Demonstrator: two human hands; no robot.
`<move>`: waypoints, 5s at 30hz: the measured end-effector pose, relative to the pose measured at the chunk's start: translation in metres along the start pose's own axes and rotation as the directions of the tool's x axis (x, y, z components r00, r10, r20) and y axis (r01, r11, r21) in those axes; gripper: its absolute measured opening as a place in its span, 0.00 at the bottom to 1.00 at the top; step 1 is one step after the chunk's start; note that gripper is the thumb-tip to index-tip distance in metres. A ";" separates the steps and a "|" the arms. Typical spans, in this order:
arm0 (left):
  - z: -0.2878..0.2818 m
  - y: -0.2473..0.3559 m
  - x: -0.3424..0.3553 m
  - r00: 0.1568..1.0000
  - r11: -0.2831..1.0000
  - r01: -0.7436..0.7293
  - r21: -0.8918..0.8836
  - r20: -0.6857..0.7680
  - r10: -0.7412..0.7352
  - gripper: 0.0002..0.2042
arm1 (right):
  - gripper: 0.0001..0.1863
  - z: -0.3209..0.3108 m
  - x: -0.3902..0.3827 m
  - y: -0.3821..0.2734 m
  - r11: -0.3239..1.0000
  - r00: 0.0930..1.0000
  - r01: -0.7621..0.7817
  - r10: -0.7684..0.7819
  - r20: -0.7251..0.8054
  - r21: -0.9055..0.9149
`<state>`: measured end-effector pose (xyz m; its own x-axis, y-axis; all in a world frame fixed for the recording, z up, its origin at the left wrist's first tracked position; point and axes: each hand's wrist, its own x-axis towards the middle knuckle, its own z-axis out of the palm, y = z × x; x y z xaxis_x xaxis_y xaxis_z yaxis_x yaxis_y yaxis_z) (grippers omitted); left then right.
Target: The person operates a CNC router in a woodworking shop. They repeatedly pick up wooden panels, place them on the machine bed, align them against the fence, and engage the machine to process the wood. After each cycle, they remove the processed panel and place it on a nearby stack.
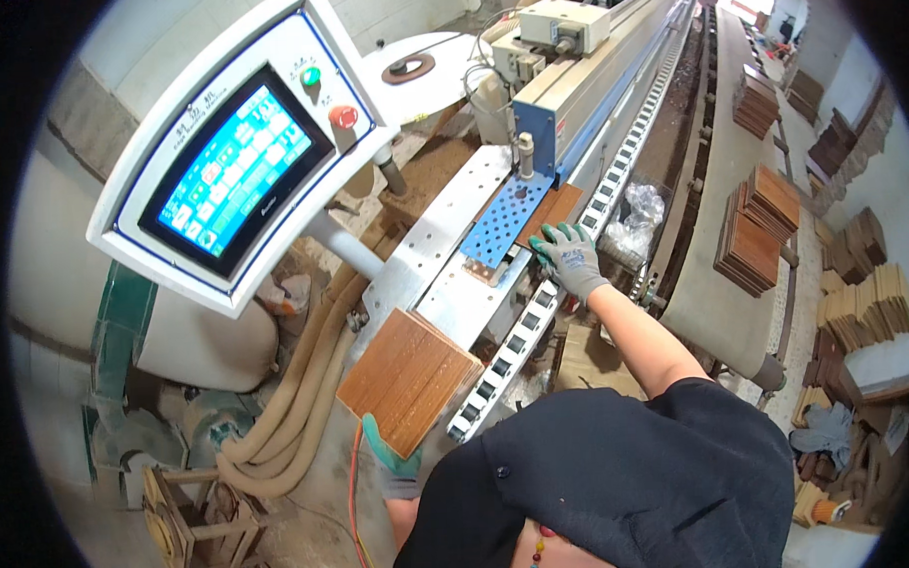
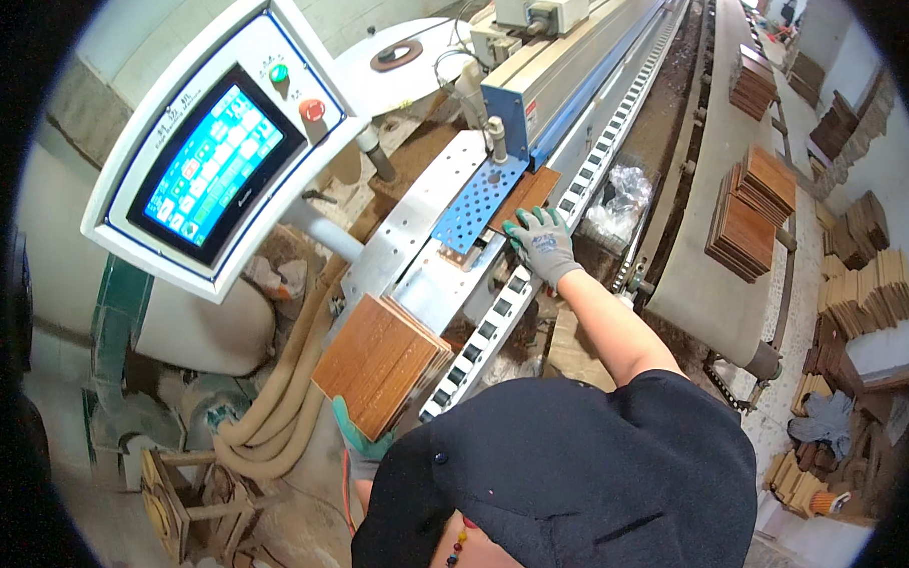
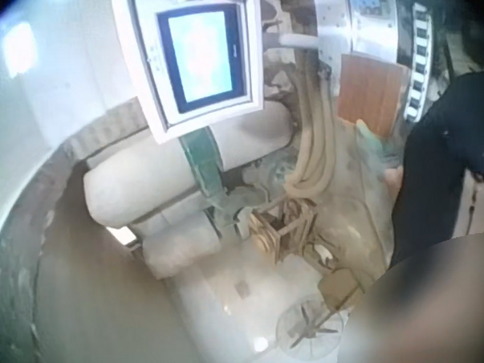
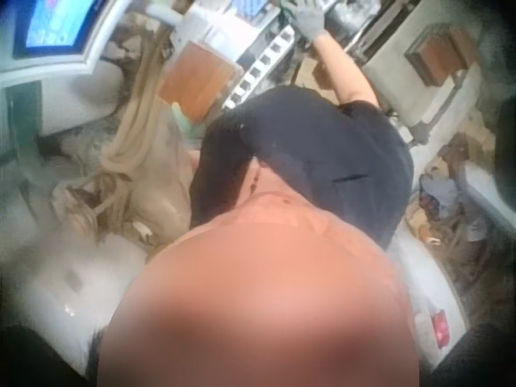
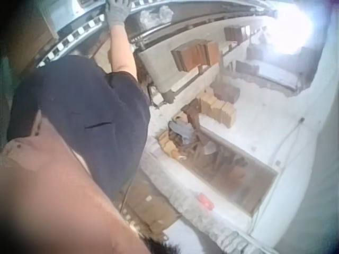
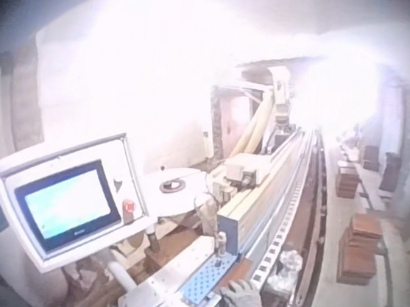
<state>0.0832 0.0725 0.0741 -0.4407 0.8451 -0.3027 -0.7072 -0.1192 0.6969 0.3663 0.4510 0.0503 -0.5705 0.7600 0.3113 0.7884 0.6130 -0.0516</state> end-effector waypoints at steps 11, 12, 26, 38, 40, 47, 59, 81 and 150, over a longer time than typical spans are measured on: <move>-0.058 -0.012 0.024 0.672 -0.319 -0.499 0.806 0.592 0.445 0.45 | 0.34 -0.049 -0.020 -0.083 0.465 0.924 -0.291 -0.091 0.373 0.836; -0.057 -0.010 0.023 0.767 -0.135 -0.481 0.866 0.491 0.413 0.43 | 0.37 -0.058 -0.029 -0.101 0.377 0.859 -0.328 -0.262 0.439 0.866; 0.020 0.006 -0.010 0.996 0.984 0.041 0.172 -0.081 -0.027 0.43 | 0.34 -0.078 -0.055 -0.134 0.027 0.835 -0.503 -0.245 0.493 0.864; -0.019 0.017 -0.013 0.985 0.987 0.077 0.141 -0.165 -0.053 0.35 | 0.25 -0.068 -0.105 -0.017 -0.253 0.805 -0.592 -0.136 0.578 0.765; -0.018 0.015 -0.011 0.992 0.994 0.082 0.068 -0.099 -0.075 0.34 | 0.25 -0.060 -0.103 -0.011 -0.258 0.778 -0.614 -0.037 0.627 0.746; -0.021 0.008 -0.008 0.998 0.980 -0.003 0.201 -0.067 0.017 0.38 | 0.22 -0.011 -0.039 -0.016 -0.354 0.787 -0.518 0.158 0.596 0.778; -0.042 -0.004 -0.001 0.967 0.930 -0.205 0.305 0.212 0.144 0.33 | 0.24 -0.040 -0.060 -0.106 0.805 0.953 0.213 -0.296 0.064 0.554; -0.022 -0.001 -0.001 0.964 0.838 -0.256 0.481 0.068 0.256 0.40 | 0.19 -0.017 -0.063 -0.129 0.901 0.926 0.378 -0.371 -0.073 0.212; -0.037 0.003 -0.003 0.999 0.997 0.032 0.067 0.002 -0.032 0.43 | 0.23 -0.024 -0.060 0.010 -0.212 0.786 -0.581 0.105 0.609 0.786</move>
<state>0.0617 0.0502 0.0531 -0.4171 0.8493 -0.3236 -0.6820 -0.0572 0.7291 0.4143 0.4061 0.0542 -0.5057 0.7934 -0.3389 -0.0168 -0.4018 -0.9156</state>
